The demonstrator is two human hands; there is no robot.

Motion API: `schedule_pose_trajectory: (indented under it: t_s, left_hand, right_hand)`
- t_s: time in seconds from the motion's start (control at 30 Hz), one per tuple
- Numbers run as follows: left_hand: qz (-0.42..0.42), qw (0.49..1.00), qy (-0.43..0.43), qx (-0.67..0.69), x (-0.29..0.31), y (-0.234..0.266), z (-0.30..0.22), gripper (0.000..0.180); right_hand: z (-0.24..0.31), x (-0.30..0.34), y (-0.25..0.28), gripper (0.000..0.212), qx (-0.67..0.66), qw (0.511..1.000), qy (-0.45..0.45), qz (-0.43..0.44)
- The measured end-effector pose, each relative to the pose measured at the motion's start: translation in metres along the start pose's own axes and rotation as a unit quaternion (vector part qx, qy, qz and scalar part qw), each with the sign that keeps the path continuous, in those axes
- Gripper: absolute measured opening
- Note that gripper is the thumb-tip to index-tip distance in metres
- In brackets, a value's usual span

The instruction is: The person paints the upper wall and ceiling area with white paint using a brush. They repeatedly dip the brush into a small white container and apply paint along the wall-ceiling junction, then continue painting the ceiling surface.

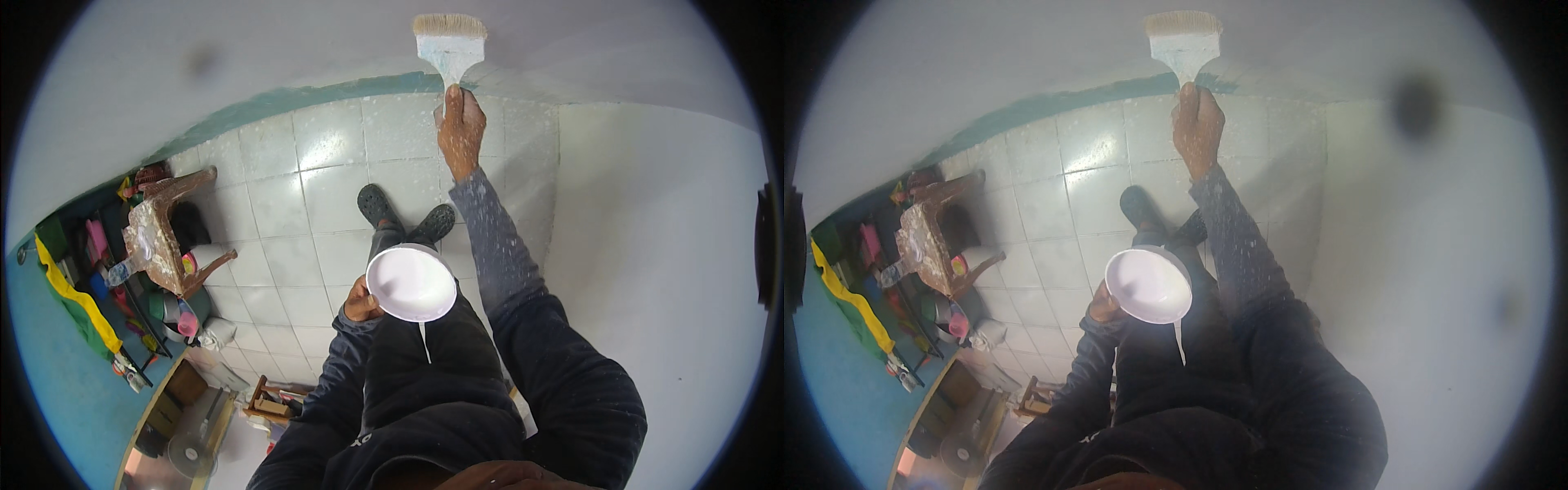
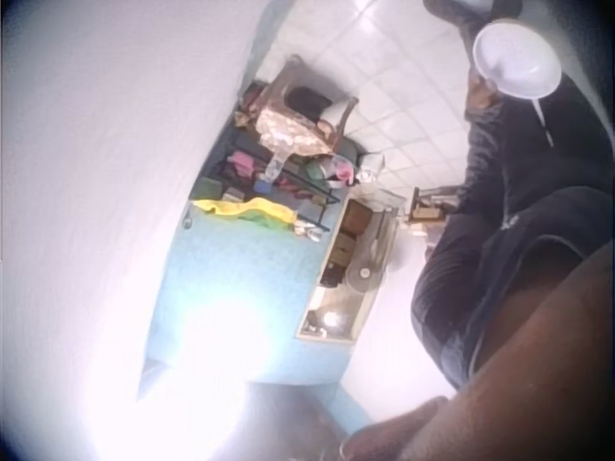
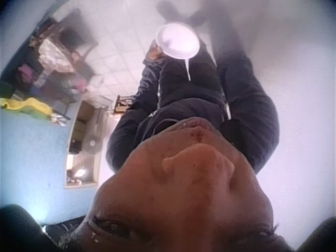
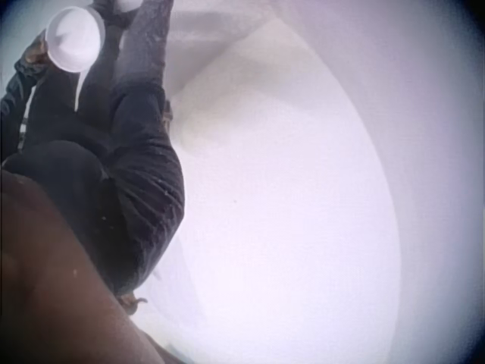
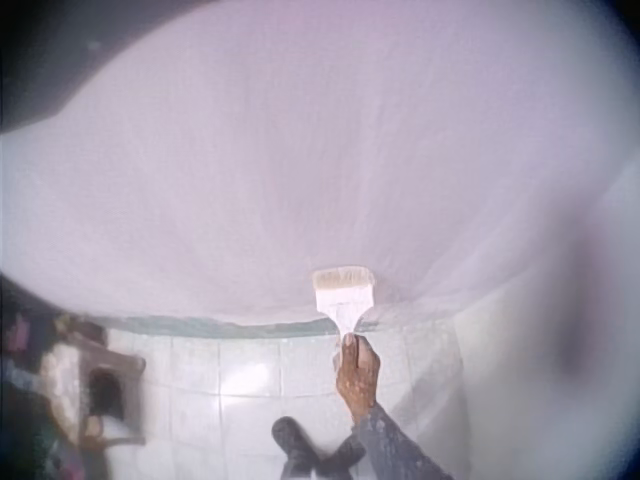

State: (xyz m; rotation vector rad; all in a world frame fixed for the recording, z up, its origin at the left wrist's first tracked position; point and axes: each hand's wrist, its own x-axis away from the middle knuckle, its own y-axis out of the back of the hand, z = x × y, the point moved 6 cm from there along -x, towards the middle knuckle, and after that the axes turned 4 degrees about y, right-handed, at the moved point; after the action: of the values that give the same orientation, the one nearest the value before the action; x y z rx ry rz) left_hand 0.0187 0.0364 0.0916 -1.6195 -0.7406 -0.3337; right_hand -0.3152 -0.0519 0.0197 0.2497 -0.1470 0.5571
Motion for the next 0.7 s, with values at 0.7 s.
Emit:
schedule_pose_trajectory:
  t_s: [0.7]
  left_hand:
    - [-0.024,0.999,0.014,0.016,0.000,-0.003,-0.002,0.055]
  right_hand:
    - [0.000,0.002,-0.005,0.053,0.027,0.999,0.028,0.011]
